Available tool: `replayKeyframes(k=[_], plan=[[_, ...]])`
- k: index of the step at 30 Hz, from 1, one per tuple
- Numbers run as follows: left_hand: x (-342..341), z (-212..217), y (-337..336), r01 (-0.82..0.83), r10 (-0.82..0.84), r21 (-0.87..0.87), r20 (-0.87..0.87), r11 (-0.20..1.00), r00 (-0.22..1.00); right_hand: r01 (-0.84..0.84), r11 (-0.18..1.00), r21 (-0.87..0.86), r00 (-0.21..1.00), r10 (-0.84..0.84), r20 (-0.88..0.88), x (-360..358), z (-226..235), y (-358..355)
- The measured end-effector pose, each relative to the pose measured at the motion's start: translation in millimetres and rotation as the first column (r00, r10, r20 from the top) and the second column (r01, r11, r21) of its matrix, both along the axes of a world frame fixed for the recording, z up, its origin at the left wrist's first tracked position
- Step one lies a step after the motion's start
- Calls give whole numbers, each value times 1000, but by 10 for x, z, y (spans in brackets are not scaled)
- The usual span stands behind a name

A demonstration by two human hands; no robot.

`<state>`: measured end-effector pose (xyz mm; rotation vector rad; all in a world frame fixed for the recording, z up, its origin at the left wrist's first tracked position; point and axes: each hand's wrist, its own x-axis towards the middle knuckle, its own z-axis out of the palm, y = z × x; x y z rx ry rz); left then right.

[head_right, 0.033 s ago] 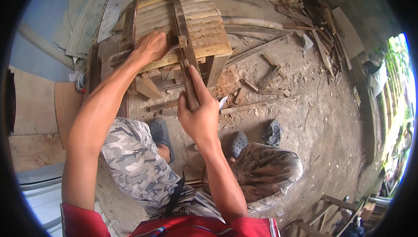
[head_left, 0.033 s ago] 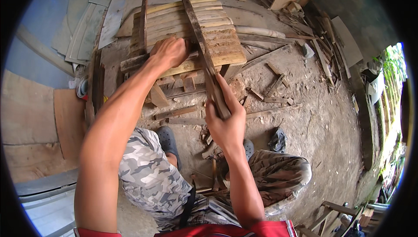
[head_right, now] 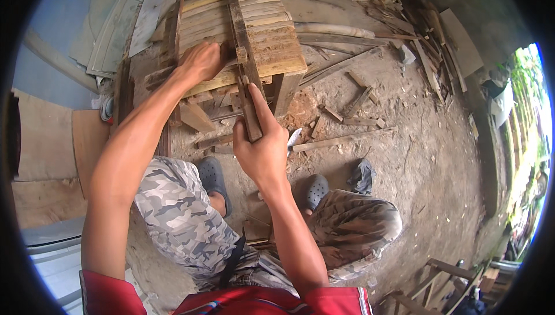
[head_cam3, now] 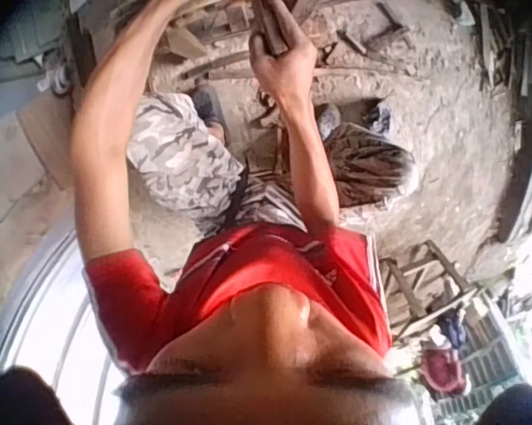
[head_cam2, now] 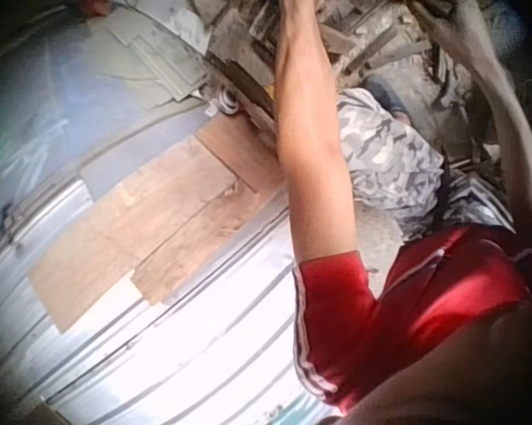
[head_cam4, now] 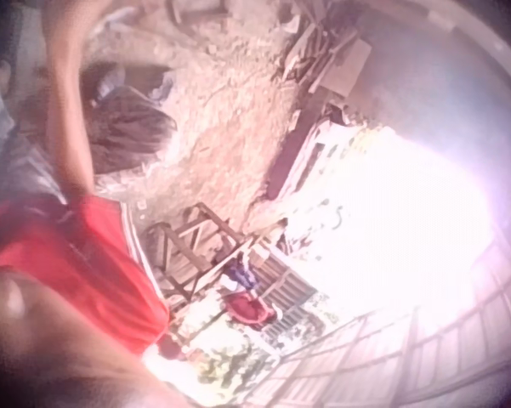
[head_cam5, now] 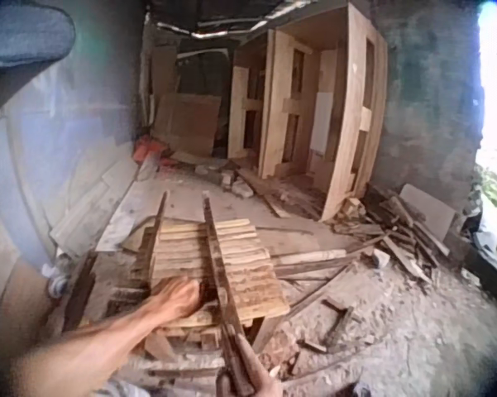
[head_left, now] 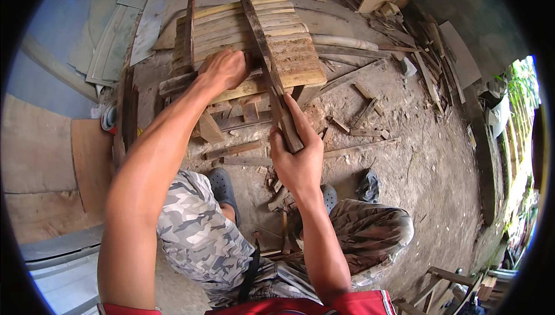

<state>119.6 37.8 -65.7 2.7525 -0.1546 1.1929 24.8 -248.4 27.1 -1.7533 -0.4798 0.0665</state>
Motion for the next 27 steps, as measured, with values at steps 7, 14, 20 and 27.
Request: replayKeyframes(k=[7, 14, 20, 27], plan=[[-85, 958, -530, -344, 76, -175, -791, 923, 607, -53, 997, -63, 991, 45, -129, -827, 86, -804], [-49, 581, -167, -265, 180, -11, -706, 964, 685, -21, 1000, -10, 998, 21, 55, -183, -1, -143], [17, 666, -401, -313, 139, -76, -779, 947, 611, 60, 997, 47, 988, -66, 142, -152, -281, -85], [-66, 849, -477, -329, 113, -146, -749, 933, 652, -47, 998, -53, 999, 45, -28, -826, -186, -805]])
